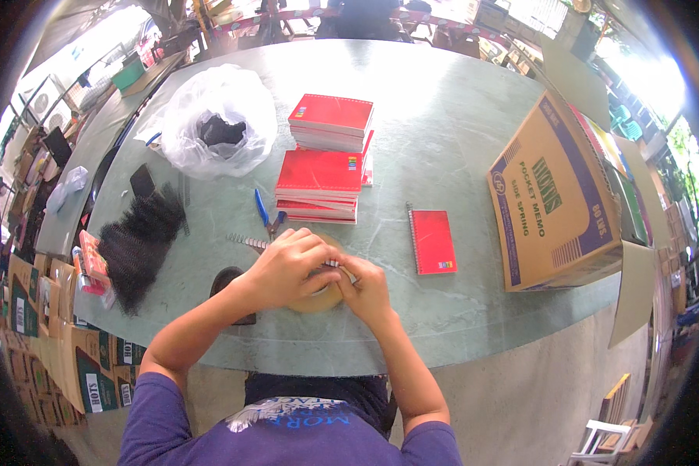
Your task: The person assembles red pocket notebooks by inserting metal spiral bindings into the punched holes, then uses a small black scraper to press the spirals flush. They repeat this process for multiple notebooks, stacking the finished ones on the table.
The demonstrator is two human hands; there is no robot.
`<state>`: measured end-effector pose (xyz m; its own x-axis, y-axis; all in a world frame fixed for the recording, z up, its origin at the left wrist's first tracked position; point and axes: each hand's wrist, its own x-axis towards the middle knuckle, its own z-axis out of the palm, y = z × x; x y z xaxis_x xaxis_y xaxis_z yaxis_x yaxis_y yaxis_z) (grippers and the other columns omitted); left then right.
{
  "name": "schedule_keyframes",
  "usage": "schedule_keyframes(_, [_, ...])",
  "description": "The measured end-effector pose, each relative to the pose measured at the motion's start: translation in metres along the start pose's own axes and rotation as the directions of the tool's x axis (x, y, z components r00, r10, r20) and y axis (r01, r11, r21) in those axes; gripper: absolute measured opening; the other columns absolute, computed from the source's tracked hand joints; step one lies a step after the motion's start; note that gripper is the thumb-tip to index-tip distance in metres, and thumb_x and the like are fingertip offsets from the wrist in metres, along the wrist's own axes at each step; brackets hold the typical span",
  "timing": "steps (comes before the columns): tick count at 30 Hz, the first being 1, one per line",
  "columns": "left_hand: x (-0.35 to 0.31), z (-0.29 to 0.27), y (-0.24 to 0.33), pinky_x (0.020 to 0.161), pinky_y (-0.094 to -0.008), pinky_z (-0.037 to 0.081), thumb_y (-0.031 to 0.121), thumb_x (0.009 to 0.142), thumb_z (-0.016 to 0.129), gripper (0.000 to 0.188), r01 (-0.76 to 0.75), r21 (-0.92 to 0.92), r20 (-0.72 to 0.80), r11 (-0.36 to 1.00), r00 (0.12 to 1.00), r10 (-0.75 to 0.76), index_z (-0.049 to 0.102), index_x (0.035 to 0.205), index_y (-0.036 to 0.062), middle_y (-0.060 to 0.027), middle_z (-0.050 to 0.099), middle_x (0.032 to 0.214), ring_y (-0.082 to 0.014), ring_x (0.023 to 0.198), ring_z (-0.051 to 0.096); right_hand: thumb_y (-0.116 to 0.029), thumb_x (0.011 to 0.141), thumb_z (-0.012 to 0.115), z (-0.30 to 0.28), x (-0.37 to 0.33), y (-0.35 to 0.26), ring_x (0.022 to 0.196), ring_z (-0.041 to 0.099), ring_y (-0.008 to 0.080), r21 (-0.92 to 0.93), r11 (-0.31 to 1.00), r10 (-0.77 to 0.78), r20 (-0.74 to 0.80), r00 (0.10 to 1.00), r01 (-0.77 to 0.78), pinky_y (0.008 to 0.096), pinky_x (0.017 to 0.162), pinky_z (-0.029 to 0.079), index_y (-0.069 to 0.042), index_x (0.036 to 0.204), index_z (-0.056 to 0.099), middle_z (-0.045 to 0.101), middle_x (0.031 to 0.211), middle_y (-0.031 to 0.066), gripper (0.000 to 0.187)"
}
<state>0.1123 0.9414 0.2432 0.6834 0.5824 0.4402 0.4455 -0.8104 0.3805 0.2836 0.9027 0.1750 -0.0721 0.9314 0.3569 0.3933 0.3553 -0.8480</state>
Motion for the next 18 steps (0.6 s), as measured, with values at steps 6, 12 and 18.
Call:
schedule_keyframes(6, [0.002, -0.003, 0.001, 0.082, -0.0391, 0.047, 0.010, 0.075, 0.064, 0.020, -0.013, -0.096, 0.052, 0.995, 0.998, 0.018, 0.062, 0.092, -0.0002, -0.0124, 0.062, 0.090, -0.0301, 0.089, 0.058, -0.011, 0.080, 0.065, -0.002, 0.000, -0.002, 0.080, 0.066, 0.0300, -0.076, 0.997, 0.013, 0.029, 0.999, -0.011, 0.0343, 0.068, 0.051, -0.004, 0.104, 0.066, 0.067, 0.094, 0.0164, 0.024])
schedule_keyframes(12, [-0.001, -0.001, 0.001, 0.079, -0.0382, 0.050, 0.006, 0.073, 0.063, 0.021, -0.038, -0.133, 0.006, 0.990, 0.999, 0.039, 0.063, 0.093, 0.0000, -0.0132, 0.063, 0.088, -0.0302, 0.088, 0.058, -0.010, 0.081, 0.064, -0.001, 0.000, -0.009, 0.077, 0.066, 0.0310, -0.087, 0.996, -0.025, -0.004, 1.000, 0.024, 0.0351, 0.065, 0.051, -0.004, 0.102, 0.066, 0.067, 0.091, 0.0167, 0.023])
schedule_keyframes(18, [-0.002, 0.001, 0.004, 0.073, -0.0364, 0.050, 0.005, 0.072, 0.064, 0.019, 0.040, -0.101, 0.000, 0.994, 0.999, -0.040, 0.063, 0.091, 0.0016, -0.0120, 0.063, 0.087, -0.0291, 0.087, 0.059, -0.011, 0.080, 0.065, 0.008, -0.001, -0.010, 0.069, 0.065, 0.0284, -0.149, 0.986, -0.097, -0.102, 0.990, 0.081, 0.0330, 0.061, 0.049, -0.002, 0.096, 0.066, 0.066, 0.081, 0.0158, 0.018])
